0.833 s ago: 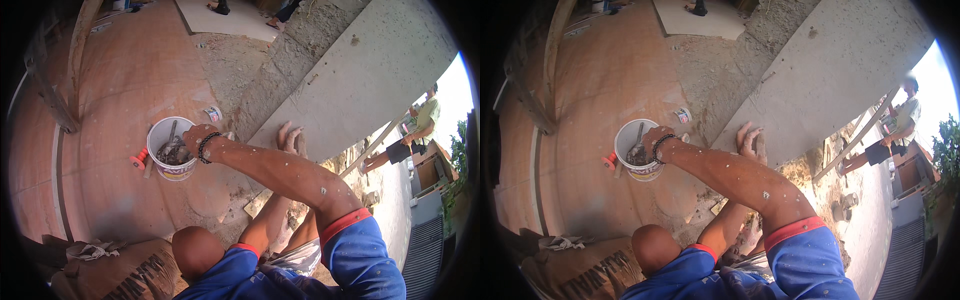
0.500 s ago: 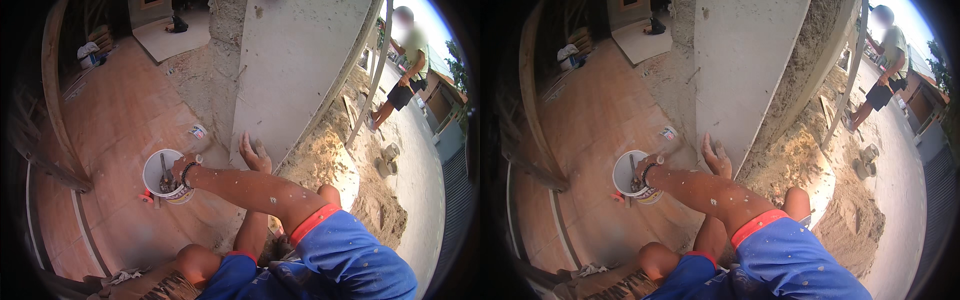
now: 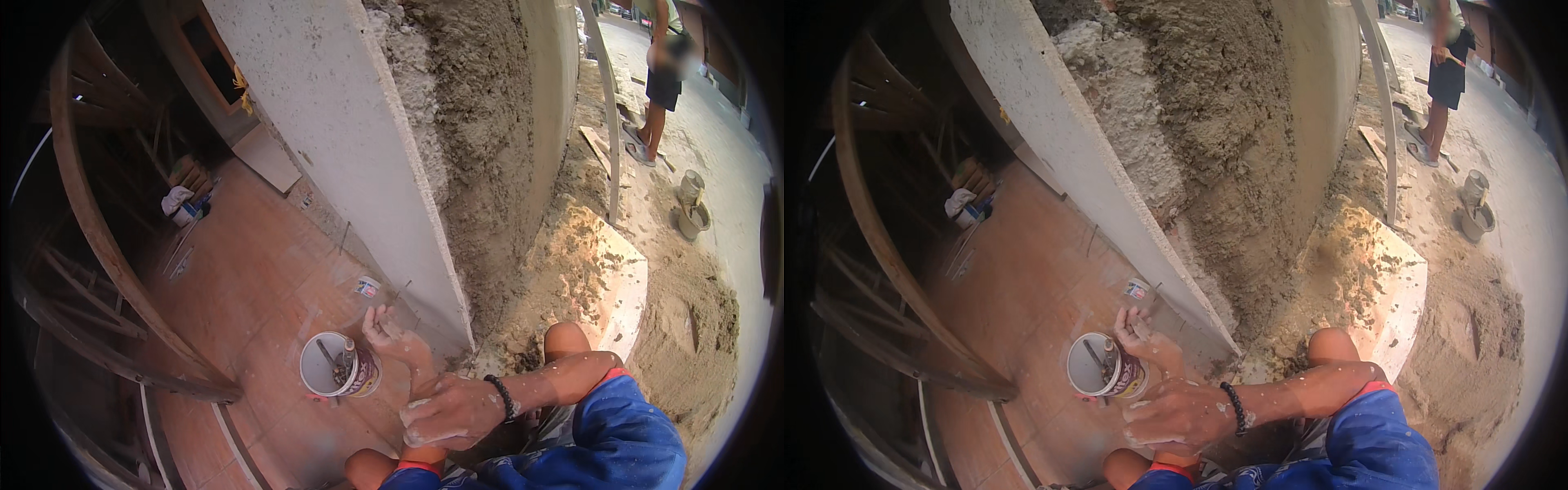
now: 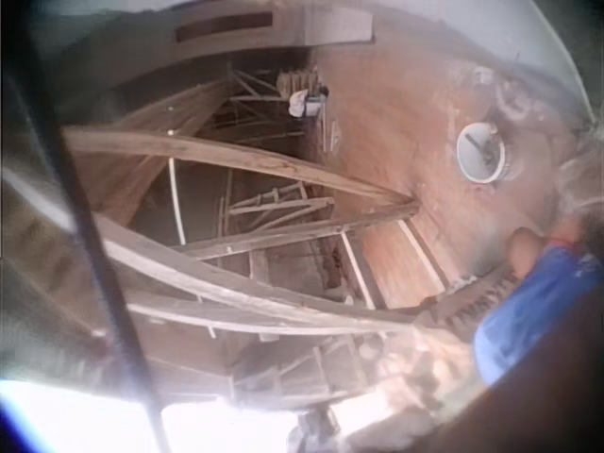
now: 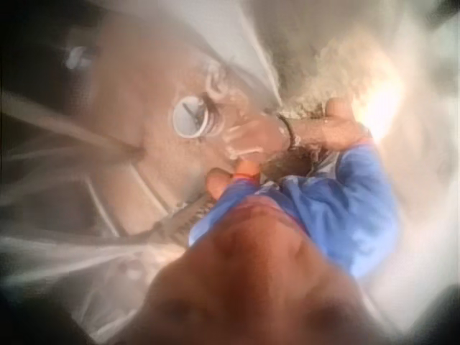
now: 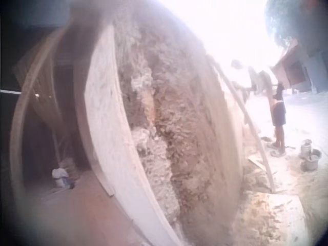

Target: The person uses a hammer to chip away at a concrete ledge and then scoops wet cement from a pile into a bucket using a trowel. The person is working on a construction site with another individual visible in the background.

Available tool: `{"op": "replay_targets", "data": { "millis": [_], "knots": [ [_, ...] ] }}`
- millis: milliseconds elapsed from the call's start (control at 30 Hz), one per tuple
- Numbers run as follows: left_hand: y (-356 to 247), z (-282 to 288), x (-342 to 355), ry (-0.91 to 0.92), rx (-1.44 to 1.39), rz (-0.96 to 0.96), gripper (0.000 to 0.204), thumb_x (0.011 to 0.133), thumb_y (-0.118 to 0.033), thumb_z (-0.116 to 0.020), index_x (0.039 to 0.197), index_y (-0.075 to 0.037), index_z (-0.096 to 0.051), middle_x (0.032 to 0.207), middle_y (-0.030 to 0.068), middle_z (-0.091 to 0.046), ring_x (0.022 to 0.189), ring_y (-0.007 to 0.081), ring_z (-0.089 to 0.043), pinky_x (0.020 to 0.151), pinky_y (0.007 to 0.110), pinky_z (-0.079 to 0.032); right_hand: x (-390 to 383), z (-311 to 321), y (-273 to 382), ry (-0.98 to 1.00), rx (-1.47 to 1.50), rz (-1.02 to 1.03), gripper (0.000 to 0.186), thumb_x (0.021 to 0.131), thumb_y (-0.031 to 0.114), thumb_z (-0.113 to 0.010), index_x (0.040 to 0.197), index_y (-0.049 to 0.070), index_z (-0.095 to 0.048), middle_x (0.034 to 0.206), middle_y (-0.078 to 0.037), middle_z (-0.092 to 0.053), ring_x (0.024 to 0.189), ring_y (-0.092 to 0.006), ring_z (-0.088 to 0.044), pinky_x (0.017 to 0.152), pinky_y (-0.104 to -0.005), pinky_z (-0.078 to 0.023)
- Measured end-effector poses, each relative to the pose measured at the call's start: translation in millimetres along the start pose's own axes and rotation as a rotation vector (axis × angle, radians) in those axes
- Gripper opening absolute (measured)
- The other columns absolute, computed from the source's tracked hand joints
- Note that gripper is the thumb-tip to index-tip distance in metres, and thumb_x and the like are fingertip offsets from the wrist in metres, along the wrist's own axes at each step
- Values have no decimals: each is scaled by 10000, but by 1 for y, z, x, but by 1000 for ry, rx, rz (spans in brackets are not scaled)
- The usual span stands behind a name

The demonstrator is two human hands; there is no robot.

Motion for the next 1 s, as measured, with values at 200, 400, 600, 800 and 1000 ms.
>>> {"op": "replay_targets", "data": {
  "millis": [200, 400, 600, 800, 1000],
  "knots": [
    [-176, -72, 50, 131, 77, -136, 437, 978, -242, -505, 1310, 31, -429, 1189, 157, -542, 1083, 238, -538, 961, 365, -434, -39, 72, 26, 24, -35, -813, 138, 840, 100, -571, 952, 25, -541, 777, -187, -591, 736, -383, -614, 638, -456, -494],
    [-220, -105, 113, 358, -152, 467, 460, 991, -268, -443, 1374, -13, -417, 1389, 135, -445, 1269, 264, -425, 1090, 435, -328, -97, 145, 88, -43, -463, -1371, 171, 839, 139, -567, 969, 28, -559, 772, -212, -626, 774, -404, -626, 699, -502, -482],
    [-272, -148, 105, 323, 6, 806, 532, 991, -383, -404, 1432, -85, -391, 1466, 89, -401, 1330, 288, -374, 1141, 469, -269, -174, 187, 198, -307, -386, -1953, 170, 831, 60, -538, 990, 37, -596, 804, -247, -640, 788, -436, -622, 714, -506, -491],
    [-311, -201, 97, 134, -14, 1006, 566, 977, -448, -395, 1424, -100, -410, 1482, 109, -391, 1352, 315, -367, 1145, 502, -265, -208, 169, 286, -401, -394, -2115, 169, 851, 127, -537, 945, 0, -597, 841, -261, -643, 841, -459, -610, 730, -515, -488],
    [-293, -205, 110, -103, -45, 1061, 569, 974, -449, -411, 1429, -107, -398, 1444, 121, -431, 1322, 336, -406, 1124, 512, -284, -194, 161, 311, -485, -173, -2288, 174, 885, 171, -503, 922, 31, -600, 850, -260, -633, 836, -465, -605, 713, -516, -477]
  ]
}}
Point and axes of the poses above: each hand's wrist, its own x-axis towards the middle knuckle, its own z-axis out of the back of the hand, y = z × x, the point moved 3 cm from there along x, towards the middle knuckle
